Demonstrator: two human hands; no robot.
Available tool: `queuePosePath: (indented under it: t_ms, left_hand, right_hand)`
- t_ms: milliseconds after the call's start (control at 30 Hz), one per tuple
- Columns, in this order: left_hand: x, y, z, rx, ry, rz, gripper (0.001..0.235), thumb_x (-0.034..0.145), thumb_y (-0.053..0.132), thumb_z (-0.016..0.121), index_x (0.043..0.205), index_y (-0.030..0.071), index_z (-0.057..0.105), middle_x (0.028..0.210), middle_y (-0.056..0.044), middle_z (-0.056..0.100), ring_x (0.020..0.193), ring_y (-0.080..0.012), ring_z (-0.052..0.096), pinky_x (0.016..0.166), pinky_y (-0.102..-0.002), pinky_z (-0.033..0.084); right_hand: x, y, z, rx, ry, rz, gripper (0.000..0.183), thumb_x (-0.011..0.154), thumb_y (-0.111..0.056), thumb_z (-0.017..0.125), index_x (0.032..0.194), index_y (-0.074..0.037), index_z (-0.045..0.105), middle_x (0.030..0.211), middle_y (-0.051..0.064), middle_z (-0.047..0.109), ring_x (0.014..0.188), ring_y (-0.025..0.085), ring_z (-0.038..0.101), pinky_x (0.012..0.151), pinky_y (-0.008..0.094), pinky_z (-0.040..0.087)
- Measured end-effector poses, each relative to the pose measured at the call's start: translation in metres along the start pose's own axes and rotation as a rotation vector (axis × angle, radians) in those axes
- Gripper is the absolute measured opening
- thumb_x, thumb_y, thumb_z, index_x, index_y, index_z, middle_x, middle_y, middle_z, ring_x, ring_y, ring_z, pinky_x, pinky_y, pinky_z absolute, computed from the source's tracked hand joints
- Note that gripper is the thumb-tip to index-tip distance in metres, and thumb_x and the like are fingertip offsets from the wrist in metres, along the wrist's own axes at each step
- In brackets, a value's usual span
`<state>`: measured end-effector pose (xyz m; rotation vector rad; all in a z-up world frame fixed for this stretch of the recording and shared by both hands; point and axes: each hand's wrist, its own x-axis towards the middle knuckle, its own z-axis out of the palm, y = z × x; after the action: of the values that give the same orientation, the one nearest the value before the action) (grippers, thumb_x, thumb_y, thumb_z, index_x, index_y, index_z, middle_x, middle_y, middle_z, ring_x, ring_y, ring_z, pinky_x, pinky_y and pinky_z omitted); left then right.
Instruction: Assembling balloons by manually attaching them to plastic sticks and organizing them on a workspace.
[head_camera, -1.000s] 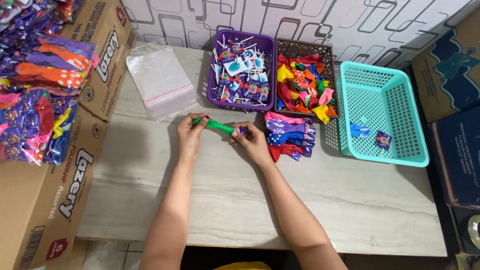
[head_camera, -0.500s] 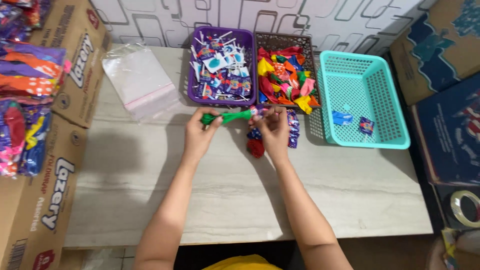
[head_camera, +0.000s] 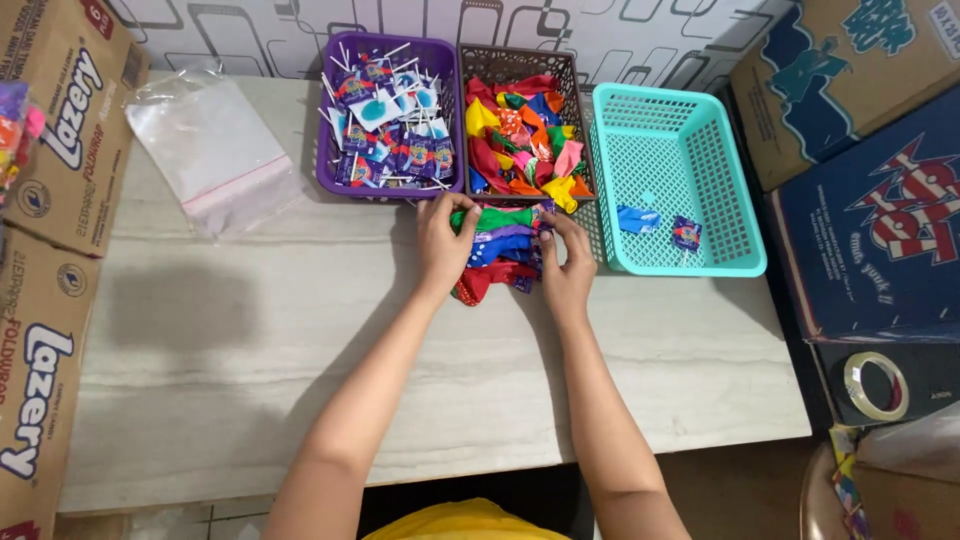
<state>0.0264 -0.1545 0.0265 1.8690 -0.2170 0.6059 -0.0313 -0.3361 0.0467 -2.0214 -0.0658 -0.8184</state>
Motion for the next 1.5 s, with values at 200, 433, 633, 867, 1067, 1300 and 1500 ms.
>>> queuePosePath:
  t_ms: [200, 433, 633, 867, 1067, 1300, 1500]
  left_hand:
    - [-0.022, 0.033, -0.007, 0.04, 0.041, 0.065, 0.019, 0.105, 0.028, 0.06, 0.116, 0.013, 0.058, 0.118, -0.006, 0.05, 0.117, -0.0328, 0.05, 0.107, -0.048, 0.035]
    - [-0.05, -0.009, 0.011, -0.147, -0.091, -0.034, 0.041, 0.105, 0.016, 0.056, 0.144, 0.005, 0.049, 0.148, -0.023, 0.037, 0.144, -0.0477, 0.035, 0.12, -0.059, 0.026]
    - [-0.055, -0.025, 0.018, -0.191, -0.168, -0.107, 0.047, 0.107, 0.019, 0.053, 0.151, 0.005, 0.045, 0.152, -0.027, 0.036, 0.145, -0.0493, 0.033, 0.12, -0.059, 0.026]
    - [-0.056, -0.041, 0.025, -0.249, -0.228, -0.133, 0.05, 0.107, 0.024, 0.055, 0.153, 0.009, 0.045, 0.156, -0.021, 0.037, 0.148, -0.0408, 0.034, 0.123, -0.053, 0.025]
    - [-0.04, -0.023, -0.002, -0.262, -0.176, -0.165, 0.046, 0.105, 0.021, 0.057, 0.149, 0.011, 0.048, 0.149, -0.017, 0.04, 0.143, -0.0388, 0.04, 0.115, -0.053, 0.037]
    - [-0.015, -0.019, -0.037, -0.188, -0.031, -0.182, 0.027, 0.101, 0.012, 0.064, 0.127, 0.012, 0.058, 0.118, -0.006, 0.056, 0.116, -0.0238, 0.059, 0.09, -0.037, 0.054]
    - [0.03, 0.007, -0.051, -0.118, -0.018, 0.034, 0.023, 0.096, 0.007, 0.068, 0.118, 0.01, 0.062, 0.1, -0.009, 0.068, 0.101, -0.0287, 0.061, 0.078, -0.034, 0.056]
  right_hand:
    - [-0.002, -0.003, 0.001, 0.014, -0.007, 0.014, 0.028, 0.105, -0.02, 0.062, 0.131, -0.015, 0.07, 0.137, 0.015, 0.059, 0.129, 0.04, 0.058, 0.109, 0.056, 0.045]
    - [-0.012, 0.004, 0.006, -0.024, -0.005, 0.078, 0.026, 0.103, -0.022, 0.064, 0.127, -0.018, 0.073, 0.131, 0.012, 0.062, 0.126, 0.039, 0.061, 0.108, 0.052, 0.047]
    - [-0.013, 0.005, 0.008, -0.026, -0.065, 0.095, 0.034, 0.103, -0.025, 0.063, 0.135, -0.018, 0.068, 0.138, 0.014, 0.058, 0.131, 0.042, 0.056, 0.111, 0.056, 0.042]
    - [-0.013, 0.006, 0.01, 0.008, -0.144, 0.095, 0.04, 0.106, -0.027, 0.055, 0.145, -0.021, 0.06, 0.147, 0.015, 0.054, 0.138, 0.044, 0.048, 0.113, 0.059, 0.037]
    - [-0.01, 0.009, 0.006, 0.023, -0.067, 0.056, 0.034, 0.106, -0.023, 0.056, 0.137, -0.013, 0.063, 0.138, 0.017, 0.056, 0.133, 0.043, 0.053, 0.11, 0.056, 0.041]
    - [-0.002, 0.006, -0.008, 0.028, 0.125, -0.037, 0.012, 0.106, -0.013, 0.06, 0.111, -0.011, 0.07, 0.111, 0.004, 0.057, 0.111, 0.027, 0.063, 0.095, 0.038, 0.052]
    - [0.028, -0.027, -0.01, 0.072, 0.077, -0.08, 0.016, 0.102, 0.005, 0.06, 0.108, -0.007, 0.068, 0.109, 0.007, 0.056, 0.108, 0.03, 0.065, 0.095, 0.042, 0.053]
